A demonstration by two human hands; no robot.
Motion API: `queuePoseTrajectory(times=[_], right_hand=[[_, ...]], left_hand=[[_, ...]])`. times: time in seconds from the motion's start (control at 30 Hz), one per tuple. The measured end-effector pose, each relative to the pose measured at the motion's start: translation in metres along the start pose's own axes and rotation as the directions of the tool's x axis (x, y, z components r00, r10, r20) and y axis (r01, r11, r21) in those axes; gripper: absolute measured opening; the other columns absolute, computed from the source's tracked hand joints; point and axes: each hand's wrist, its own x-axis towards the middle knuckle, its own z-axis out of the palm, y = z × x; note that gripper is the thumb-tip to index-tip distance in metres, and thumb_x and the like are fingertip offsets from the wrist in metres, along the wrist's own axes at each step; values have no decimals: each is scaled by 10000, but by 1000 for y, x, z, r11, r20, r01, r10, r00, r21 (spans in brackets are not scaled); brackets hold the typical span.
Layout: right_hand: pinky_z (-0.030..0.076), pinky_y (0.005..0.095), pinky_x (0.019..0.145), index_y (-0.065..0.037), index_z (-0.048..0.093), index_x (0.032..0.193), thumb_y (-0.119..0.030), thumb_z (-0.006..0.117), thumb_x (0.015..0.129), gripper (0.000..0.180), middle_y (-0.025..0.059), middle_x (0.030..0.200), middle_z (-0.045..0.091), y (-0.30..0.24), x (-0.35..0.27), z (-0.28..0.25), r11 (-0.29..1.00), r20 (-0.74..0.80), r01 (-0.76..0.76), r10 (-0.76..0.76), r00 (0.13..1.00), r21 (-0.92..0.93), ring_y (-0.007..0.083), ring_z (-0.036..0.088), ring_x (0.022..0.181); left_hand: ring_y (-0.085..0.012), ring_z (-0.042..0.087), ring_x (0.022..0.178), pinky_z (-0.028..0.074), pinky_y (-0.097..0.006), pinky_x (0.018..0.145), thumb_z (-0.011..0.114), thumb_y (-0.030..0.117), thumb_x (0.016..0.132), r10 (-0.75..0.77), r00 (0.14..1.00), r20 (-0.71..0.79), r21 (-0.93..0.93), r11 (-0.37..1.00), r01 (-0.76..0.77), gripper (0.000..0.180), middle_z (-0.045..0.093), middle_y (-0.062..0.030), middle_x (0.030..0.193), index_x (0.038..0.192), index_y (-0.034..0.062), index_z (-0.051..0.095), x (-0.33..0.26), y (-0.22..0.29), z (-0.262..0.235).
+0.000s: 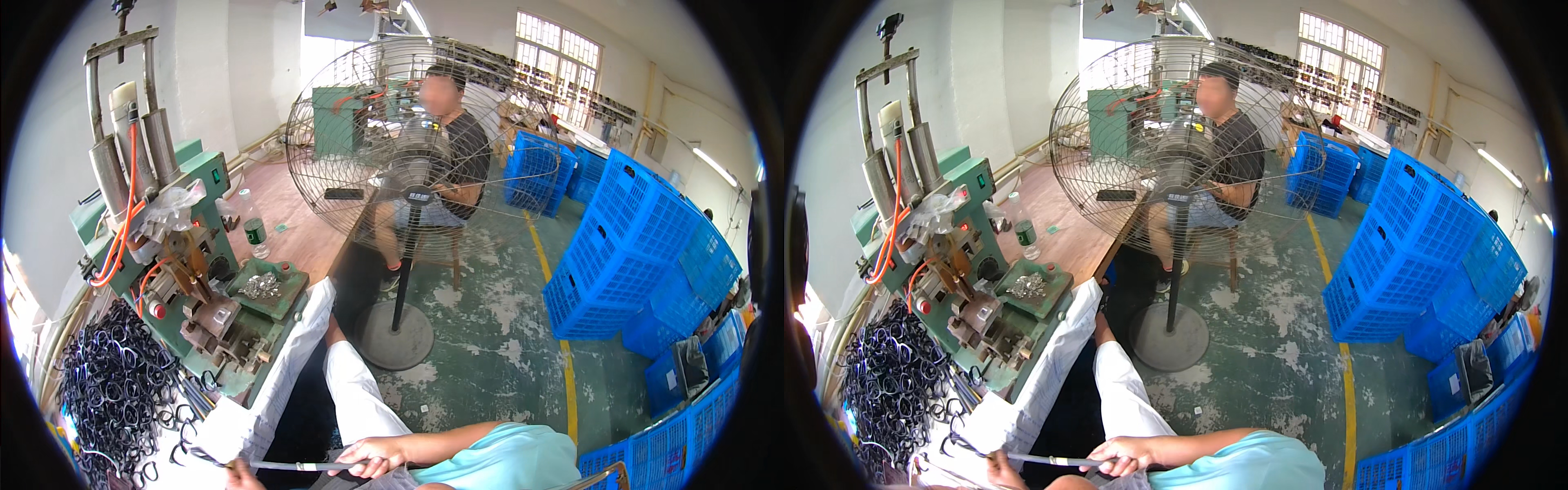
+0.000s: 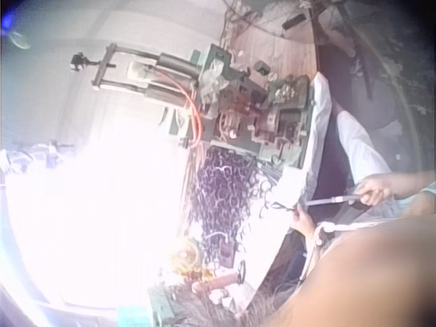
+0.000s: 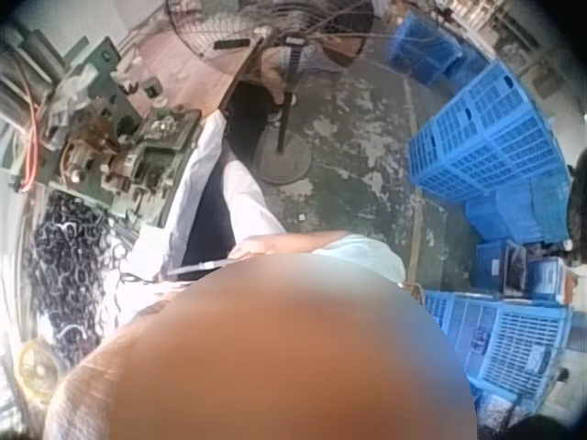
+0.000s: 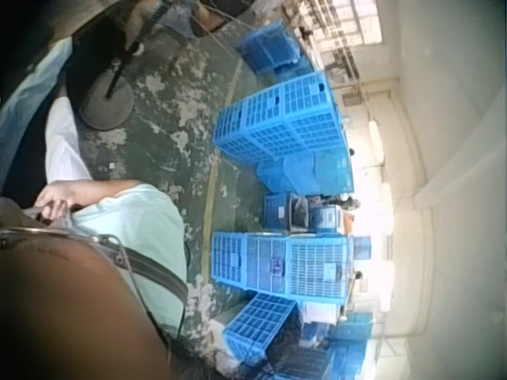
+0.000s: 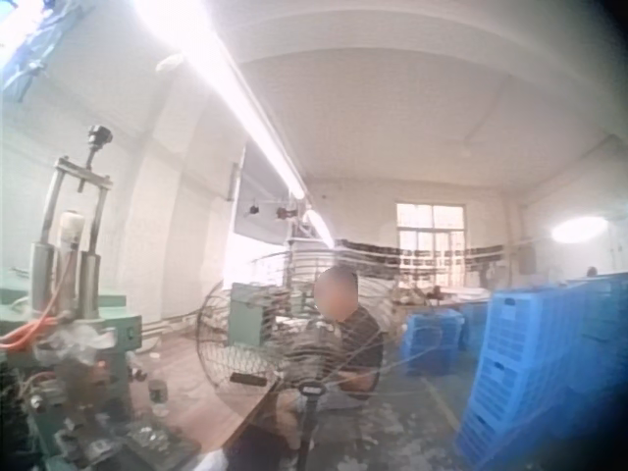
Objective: The person repeatedly files the edges of black plastic eyeglass frames using a metal file while seated at a workbench. They handle multiple frames one at a time, filing each side and placing them back on the table.
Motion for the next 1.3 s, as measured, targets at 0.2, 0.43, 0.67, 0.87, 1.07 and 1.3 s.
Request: queuePoseTrajectory(times=[0.2, 0.43, 0.67, 0.87, 1.07, 1.3], right_hand=[[222, 150, 337, -48, 464, 1357, -251, 385, 1041, 384, -32, 679, 380, -7, -30, -3, 999, -140, 52, -52, 989, -1, 8, 257, 406], [238, 179, 380, -73, 509, 1300, -190, 560, 974, 350, -58, 656, 468, -6, 43, 24, 656, -121, 424, -617, 778, -624, 4, 333, 437], [264, 172, 408, -33, 568, 1107, -241, 616, 945, 268, -46, 721, 498, 1, 106, 16, 703, -49, 350, -479, 876, -619, -3, 364, 486], [243, 181, 340, -60, 552, 971, -264, 573, 963, 205, -61, 606, 423, 1, 126, 13, 697, -41, 382, -508, 861, -607, 11, 338, 403], [241, 179, 351, -79, 580, 1015, -228, 576, 945, 164, -66, 600, 437, -5, 119, 12, 789, -204, 231, -409, 890, -570, 1, 358, 427], [509, 348, 649, -16, 609, 1037, -228, 671, 870, 277, 141, 804, 680, 3, 109, 12, 159, 14, 226, -787, 617, -961, 227, 685, 733]], left_hand=[[-90, 454, 595, 369, -238, 487, 602, 200, 929, -499, 860, 103, -704, 574, 417, 192, 578, -21, 803, 1054, 65, 547, 34, -1, -36], [-55, 428, 524, 331, -208, 441, 617, 169, 929, -194, 803, 563, -575, 606, 550, 143, 582, -4, 750, 1019, 69, 569, -33, 57, 17], [-43, 448, 520, 336, -193, 443, 636, 113, 915, -41, 776, 629, -584, 633, 508, 103, 589, 7, 714, 991, 61, 590, -54, 44, 26], [-45, 494, 556, 379, -192, 478, 649, 73, 904, -31, 791, 611, -564, 684, 463, 105, 599, 12, 701, 993, 53, 596, -56, 24, 22], [-58, 519, 612, 401, -192, 492, 631, 45, 889, -13, 856, 517, -583, 727, 363, 360, 600, -19, 849, 1226, 22, 505, -54, 59, 21], [-64, 499, 537, 395, -179, 453, 601, -48, 848, -133, 796, 590, -555, 649, 520, 594, 600, -68, 949, 1394, -37, 367, -60, 86, 6]])
